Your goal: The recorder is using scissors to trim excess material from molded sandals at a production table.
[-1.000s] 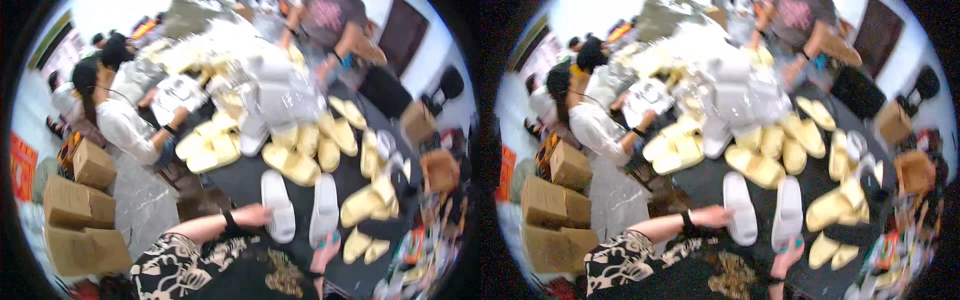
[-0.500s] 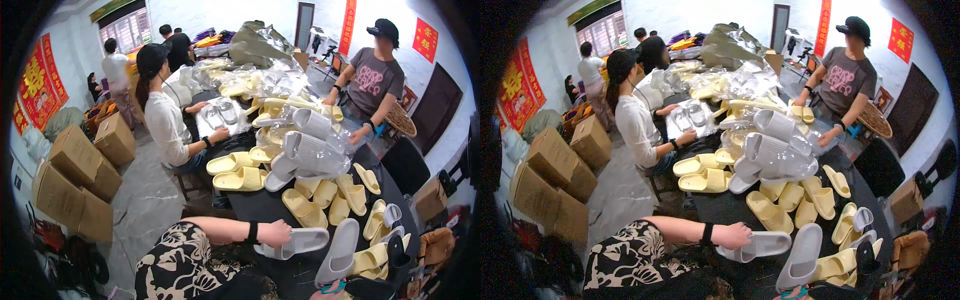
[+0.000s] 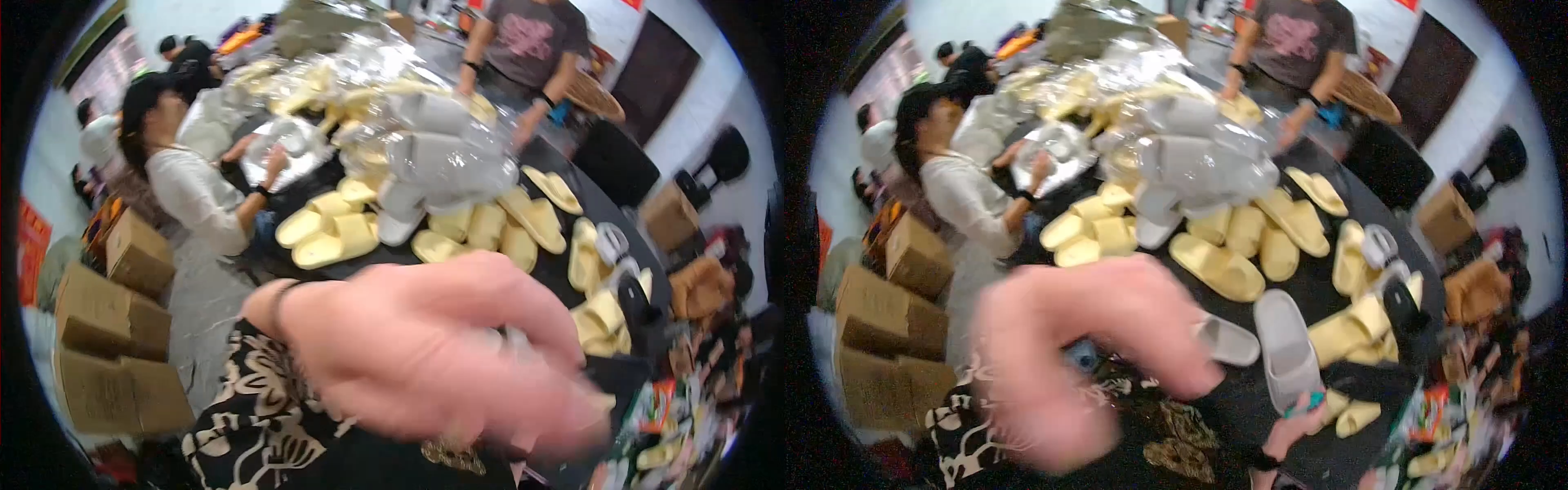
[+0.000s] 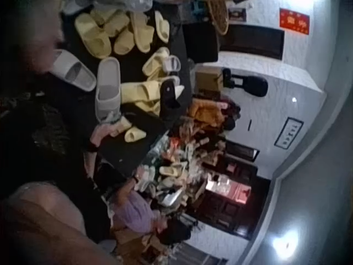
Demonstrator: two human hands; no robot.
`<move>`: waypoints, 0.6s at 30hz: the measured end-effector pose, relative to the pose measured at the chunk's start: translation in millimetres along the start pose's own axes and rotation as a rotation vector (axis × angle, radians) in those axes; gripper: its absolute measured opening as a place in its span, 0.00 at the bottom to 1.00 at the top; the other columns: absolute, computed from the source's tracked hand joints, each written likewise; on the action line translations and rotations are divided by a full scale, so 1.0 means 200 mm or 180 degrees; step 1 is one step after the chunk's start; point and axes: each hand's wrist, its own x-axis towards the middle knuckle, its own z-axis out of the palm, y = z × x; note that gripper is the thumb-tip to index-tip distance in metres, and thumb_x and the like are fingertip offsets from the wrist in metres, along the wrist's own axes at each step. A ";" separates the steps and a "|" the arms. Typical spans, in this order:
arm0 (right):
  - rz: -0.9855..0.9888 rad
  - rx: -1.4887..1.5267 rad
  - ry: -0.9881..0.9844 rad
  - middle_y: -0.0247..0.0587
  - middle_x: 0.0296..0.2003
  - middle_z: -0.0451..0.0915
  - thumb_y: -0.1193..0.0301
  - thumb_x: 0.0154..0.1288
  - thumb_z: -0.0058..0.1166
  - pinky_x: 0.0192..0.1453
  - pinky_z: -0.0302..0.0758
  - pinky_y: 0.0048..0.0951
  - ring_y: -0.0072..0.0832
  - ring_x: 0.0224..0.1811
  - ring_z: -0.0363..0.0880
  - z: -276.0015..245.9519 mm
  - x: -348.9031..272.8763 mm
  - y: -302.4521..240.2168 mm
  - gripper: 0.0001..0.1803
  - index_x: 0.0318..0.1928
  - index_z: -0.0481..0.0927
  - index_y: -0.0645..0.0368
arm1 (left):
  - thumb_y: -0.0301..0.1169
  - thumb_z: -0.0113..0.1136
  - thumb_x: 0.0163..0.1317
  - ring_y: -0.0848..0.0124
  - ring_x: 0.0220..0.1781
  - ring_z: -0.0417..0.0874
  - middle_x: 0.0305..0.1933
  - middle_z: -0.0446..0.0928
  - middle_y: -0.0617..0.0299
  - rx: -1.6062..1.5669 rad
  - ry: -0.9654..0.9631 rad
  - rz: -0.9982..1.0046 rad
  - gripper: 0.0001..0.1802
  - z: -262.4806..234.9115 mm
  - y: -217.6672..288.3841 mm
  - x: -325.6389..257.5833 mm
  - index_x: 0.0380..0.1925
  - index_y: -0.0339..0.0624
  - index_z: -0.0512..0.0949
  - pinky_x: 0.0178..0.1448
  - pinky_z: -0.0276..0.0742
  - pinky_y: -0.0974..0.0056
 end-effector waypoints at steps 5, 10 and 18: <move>0.0192 0.0028 0.0181 0.33 0.37 0.73 0.72 0.60 0.55 0.21 0.67 0.17 0.16 0.26 0.69 0.09 -0.05 -0.05 0.21 0.54 0.68 0.62 | 0.36 0.52 0.64 0.54 0.42 0.79 0.45 0.77 0.42 -0.0119 0.0110 0.0071 0.12 0.09 -0.07 0.10 0.39 0.39 0.76 0.50 0.72 0.53; 0.0273 -0.0069 0.0233 0.34 0.39 0.74 0.74 0.59 0.55 0.21 0.68 0.17 0.16 0.27 0.71 -0.03 -0.10 0.09 0.23 0.55 0.67 0.63 | 0.36 0.51 0.64 0.54 0.43 0.79 0.45 0.77 0.41 -0.0083 0.0181 -0.0229 0.13 0.09 -0.02 0.03 0.39 0.37 0.76 0.50 0.72 0.53; 0.0206 -0.0097 0.0295 0.33 0.37 0.74 0.75 0.60 0.54 0.21 0.68 0.16 0.15 0.26 0.70 -0.06 -0.16 0.14 0.23 0.56 0.67 0.64 | 0.37 0.49 0.64 0.54 0.43 0.79 0.44 0.77 0.41 0.0895 -0.0053 -0.0727 0.15 -0.08 -0.05 -0.03 0.40 0.34 0.75 0.50 0.72 0.54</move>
